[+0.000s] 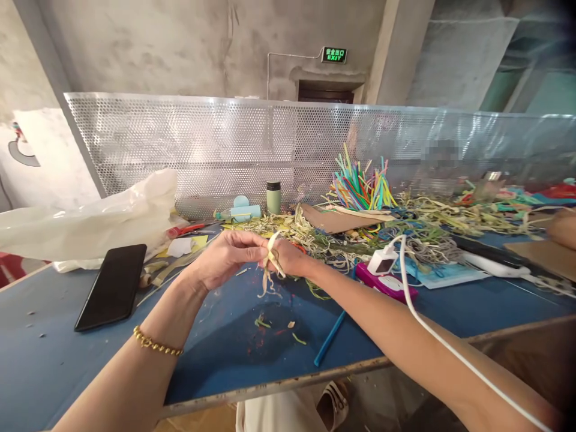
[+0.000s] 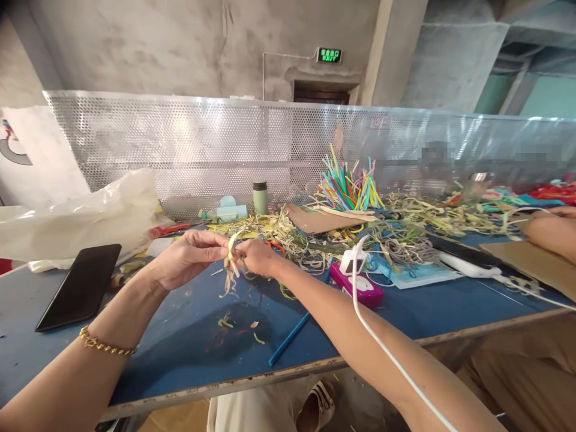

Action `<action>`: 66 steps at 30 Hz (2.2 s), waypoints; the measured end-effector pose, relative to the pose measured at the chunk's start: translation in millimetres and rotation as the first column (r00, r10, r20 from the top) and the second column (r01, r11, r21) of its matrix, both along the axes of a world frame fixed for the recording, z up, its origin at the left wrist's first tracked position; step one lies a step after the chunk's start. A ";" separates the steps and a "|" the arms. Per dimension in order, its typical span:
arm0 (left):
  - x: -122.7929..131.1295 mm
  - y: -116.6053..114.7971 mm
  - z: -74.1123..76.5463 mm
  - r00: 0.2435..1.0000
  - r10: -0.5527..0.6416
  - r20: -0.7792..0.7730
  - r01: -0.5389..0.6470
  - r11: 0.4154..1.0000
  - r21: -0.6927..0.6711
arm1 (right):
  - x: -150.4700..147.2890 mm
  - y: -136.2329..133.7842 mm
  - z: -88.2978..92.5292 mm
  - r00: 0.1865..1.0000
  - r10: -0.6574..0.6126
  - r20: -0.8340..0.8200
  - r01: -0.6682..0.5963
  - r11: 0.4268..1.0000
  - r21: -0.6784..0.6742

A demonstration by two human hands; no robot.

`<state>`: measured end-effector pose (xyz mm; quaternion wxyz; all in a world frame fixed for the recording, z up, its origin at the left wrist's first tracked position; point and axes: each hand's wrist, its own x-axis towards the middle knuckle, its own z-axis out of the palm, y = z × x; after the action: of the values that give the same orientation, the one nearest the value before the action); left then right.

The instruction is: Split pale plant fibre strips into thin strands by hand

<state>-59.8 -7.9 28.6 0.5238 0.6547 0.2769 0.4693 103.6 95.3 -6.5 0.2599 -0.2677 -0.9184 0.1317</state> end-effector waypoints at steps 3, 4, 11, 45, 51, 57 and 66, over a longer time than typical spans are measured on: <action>0.1 7.8 -3.4 0.988 0.151 0.013 -0.150 0.988 -0.036 | 36.0 11.4 30.4 0.949 -0.315 -0.027 0.313 0.927 0.207; 0.0 10.2 -5.0 0.981 0.193 0.013 -0.193 0.980 -0.049 | 49.2 14.7 39.5 0.892 -0.450 0.040 0.419 0.857 0.299; 1.5 22.6 -19.4 0.918 0.397 -0.015 -0.397 0.916 -0.056 | 56.2 -2.9 43.1 0.922 -0.362 -0.138 0.377 0.920 0.104; 11.0 23.0 -23.0 0.808 0.579 -0.112 -0.589 0.797 -0.132 | 35.4 -19.5 31.6 0.895 -0.065 -0.442 -0.072 0.956 -0.285; 14.0 24.0 -27.7 0.850 0.513 -0.120 -0.524 0.846 -0.100 | 23.3 -32.1 26.7 0.915 -0.001 -0.403 -0.091 0.973 -0.210; 17.1 22.0 -27.8 0.881 0.467 -0.074 -0.473 0.871 -0.131 | 20.8 -40.2 28.2 0.887 -0.036 -0.461 -0.078 0.971 -0.227; 16.8 20.7 -28.0 0.860 0.496 -0.124 -0.506 0.859 -0.075 | 29.6 -48.4 39.9 0.844 0.158 -0.512 -0.441 0.747 -0.497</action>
<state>-43.0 12.8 0.6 0.4029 0.5544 0.4878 0.5408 133.3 46.9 33.4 0.3365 -0.1433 -0.7774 0.5117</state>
